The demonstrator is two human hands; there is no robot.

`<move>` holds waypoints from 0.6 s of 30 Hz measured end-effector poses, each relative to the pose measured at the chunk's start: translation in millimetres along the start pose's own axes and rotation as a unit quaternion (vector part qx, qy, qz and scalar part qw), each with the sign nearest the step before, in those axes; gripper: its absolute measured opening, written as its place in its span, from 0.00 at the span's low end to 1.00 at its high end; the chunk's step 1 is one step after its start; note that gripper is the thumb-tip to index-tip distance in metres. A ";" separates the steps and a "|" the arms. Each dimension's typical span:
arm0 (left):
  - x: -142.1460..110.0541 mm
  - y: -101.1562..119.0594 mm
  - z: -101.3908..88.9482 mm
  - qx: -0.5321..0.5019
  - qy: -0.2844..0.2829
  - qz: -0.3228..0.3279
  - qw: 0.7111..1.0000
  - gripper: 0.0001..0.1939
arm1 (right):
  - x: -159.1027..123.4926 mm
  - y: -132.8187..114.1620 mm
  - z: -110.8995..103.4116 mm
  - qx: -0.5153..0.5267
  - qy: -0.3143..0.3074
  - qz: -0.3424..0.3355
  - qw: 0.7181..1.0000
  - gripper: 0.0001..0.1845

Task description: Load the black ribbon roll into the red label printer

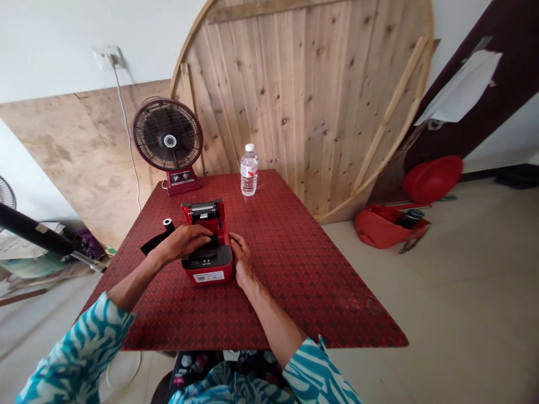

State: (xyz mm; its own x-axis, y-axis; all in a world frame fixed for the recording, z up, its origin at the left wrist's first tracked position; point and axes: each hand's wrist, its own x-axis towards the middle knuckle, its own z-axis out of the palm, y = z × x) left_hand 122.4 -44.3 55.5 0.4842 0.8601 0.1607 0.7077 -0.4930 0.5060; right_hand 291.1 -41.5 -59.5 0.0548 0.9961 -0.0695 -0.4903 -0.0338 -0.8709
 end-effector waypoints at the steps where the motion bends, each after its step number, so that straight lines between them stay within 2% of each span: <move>1: -12.9 4.8 -1.8 0.006 0.029 0.005 1.000 0.14 | -0.2 -0.5 0.3 0.006 -0.001 0.005 1.000 0.17; 4: -46.0 17.4 -0.2 0.038 0.076 0.031 0.996 0.17 | -0.8 -1.5 1.4 0.024 -0.001 0.017 1.000 0.18; 6: -57.3 22.1 5.9 0.072 0.098 0.050 0.991 0.15 | -1.0 -1.8 1.8 0.030 0.003 0.016 0.999 0.18; 10: -57.2 22.2 18.6 0.138 0.139 0.072 0.978 0.10 | -1.3 -1.7 1.3 0.028 -0.002 0.011 1.000 0.18; 18: -52.4 22.3 26.0 0.192 0.174 0.111 0.959 0.09 | -0.4 -0.3 -0.6 0.015 -0.002 0.007 1.000 0.18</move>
State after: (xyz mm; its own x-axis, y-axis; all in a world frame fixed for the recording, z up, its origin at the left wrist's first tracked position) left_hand 126.2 -103.8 36.4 0.4917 0.6867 0.5354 0.7768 -0.6238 0.0867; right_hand 291.8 -41.9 -59.5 0.0450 0.9958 -0.0802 -0.5173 -0.0455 -0.8546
